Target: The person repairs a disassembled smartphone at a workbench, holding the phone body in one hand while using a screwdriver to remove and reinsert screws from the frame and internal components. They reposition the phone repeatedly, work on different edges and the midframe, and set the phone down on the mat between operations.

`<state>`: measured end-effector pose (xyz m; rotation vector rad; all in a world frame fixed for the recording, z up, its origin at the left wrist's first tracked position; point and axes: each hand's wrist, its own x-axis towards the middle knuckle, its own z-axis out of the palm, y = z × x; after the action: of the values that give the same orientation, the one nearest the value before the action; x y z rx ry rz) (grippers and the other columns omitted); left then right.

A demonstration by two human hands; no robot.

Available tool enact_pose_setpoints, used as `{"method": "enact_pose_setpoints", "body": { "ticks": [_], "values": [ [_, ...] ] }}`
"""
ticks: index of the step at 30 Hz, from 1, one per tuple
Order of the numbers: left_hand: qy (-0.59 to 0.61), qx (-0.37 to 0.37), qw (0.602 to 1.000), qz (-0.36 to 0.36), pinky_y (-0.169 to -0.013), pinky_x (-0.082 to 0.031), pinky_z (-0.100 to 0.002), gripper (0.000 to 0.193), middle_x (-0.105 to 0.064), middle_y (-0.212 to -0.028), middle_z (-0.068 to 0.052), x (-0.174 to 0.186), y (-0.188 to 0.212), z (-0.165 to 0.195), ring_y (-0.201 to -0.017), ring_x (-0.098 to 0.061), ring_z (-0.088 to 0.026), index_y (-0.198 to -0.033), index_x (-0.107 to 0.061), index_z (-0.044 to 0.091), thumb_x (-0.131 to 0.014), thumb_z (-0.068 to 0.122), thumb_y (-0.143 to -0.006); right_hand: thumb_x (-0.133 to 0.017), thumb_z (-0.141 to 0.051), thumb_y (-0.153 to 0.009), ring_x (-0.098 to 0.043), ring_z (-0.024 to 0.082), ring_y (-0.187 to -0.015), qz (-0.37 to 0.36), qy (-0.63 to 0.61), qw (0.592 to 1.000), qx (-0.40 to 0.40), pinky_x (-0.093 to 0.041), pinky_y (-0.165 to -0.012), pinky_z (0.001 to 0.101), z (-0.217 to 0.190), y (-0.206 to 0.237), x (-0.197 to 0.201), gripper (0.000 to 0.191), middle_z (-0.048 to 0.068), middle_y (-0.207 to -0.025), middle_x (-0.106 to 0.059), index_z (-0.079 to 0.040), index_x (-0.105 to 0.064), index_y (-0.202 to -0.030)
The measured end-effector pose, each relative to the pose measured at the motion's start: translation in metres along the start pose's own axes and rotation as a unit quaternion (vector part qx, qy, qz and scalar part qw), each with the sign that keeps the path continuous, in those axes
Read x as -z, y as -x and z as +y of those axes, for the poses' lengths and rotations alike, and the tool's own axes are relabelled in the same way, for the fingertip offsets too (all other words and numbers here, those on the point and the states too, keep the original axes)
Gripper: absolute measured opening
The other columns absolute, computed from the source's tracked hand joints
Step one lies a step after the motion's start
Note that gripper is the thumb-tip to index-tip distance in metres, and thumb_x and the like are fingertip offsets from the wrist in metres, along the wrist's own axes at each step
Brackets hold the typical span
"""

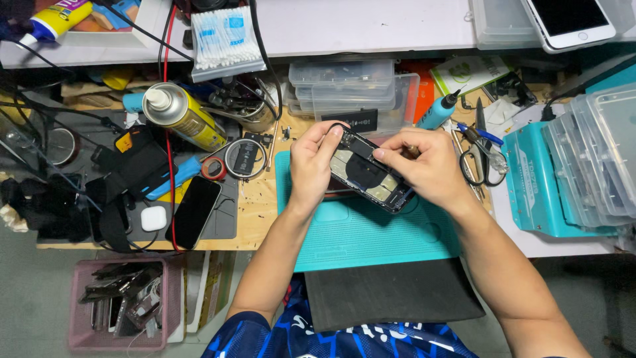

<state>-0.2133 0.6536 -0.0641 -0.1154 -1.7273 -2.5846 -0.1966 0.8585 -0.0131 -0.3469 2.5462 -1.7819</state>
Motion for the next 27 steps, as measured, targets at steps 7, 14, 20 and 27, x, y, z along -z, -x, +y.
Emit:
{"method": "enact_pose_setpoints", "body": {
  "ticks": [7,14,20,27],
  "values": [
    [0.031,0.008,0.999,-0.007,-0.076,-0.053,-0.022,0.019,-0.073,-0.095,-0.004,0.000,0.000,0.000,-0.083,-0.066,-0.007,-0.113,-0.070,-0.004,-0.061,0.012,-0.106,-0.078,-0.011,-0.090,-0.059,0.003,-0.064,0.004,-0.003,1.000,0.008,-0.045,-0.056,0.0206,0.001,0.000,0.000,0.011,0.000,-0.074,-0.069,0.000,-0.076,-0.088],
    [0.057,0.018,0.997,-0.044,-0.079,-0.052,-0.022,0.022,-0.072,-0.100,-0.004,0.003,0.004,0.010,-0.088,-0.065,-0.007,-0.121,-0.069,-0.004,-0.058,0.010,-0.107,-0.077,-0.010,-0.092,-0.058,0.002,-0.066,0.001,-0.008,1.000,0.016,-0.045,-0.058,0.0199,0.002,-0.001,0.001,0.010,-0.001,-0.076,-0.069,0.000,-0.077,-0.090],
    [0.044,0.020,0.997,-0.057,-0.083,-0.053,-0.023,0.024,-0.072,-0.103,-0.004,0.003,0.006,0.015,-0.091,-0.066,-0.007,-0.124,-0.068,-0.005,-0.055,0.009,-0.109,-0.076,-0.010,-0.092,-0.058,0.001,-0.067,-0.006,-0.038,0.999,-0.008,-0.044,-0.059,0.0191,0.004,-0.002,0.005,0.010,-0.002,-0.077,-0.070,0.000,-0.076,-0.091],
    [-0.022,-0.012,0.999,-0.046,-0.081,-0.054,-0.022,0.025,-0.075,-0.103,-0.005,0.007,0.012,0.022,-0.091,-0.068,-0.007,-0.127,-0.067,-0.005,-0.057,0.007,-0.107,-0.076,-0.007,-0.091,-0.056,0.002,-0.069,-0.029,-0.061,0.998,-0.010,-0.042,-0.061,0.0192,0.007,-0.007,0.005,0.008,-0.003,-0.077,-0.067,0.001,-0.077,-0.091]
  ]
}}
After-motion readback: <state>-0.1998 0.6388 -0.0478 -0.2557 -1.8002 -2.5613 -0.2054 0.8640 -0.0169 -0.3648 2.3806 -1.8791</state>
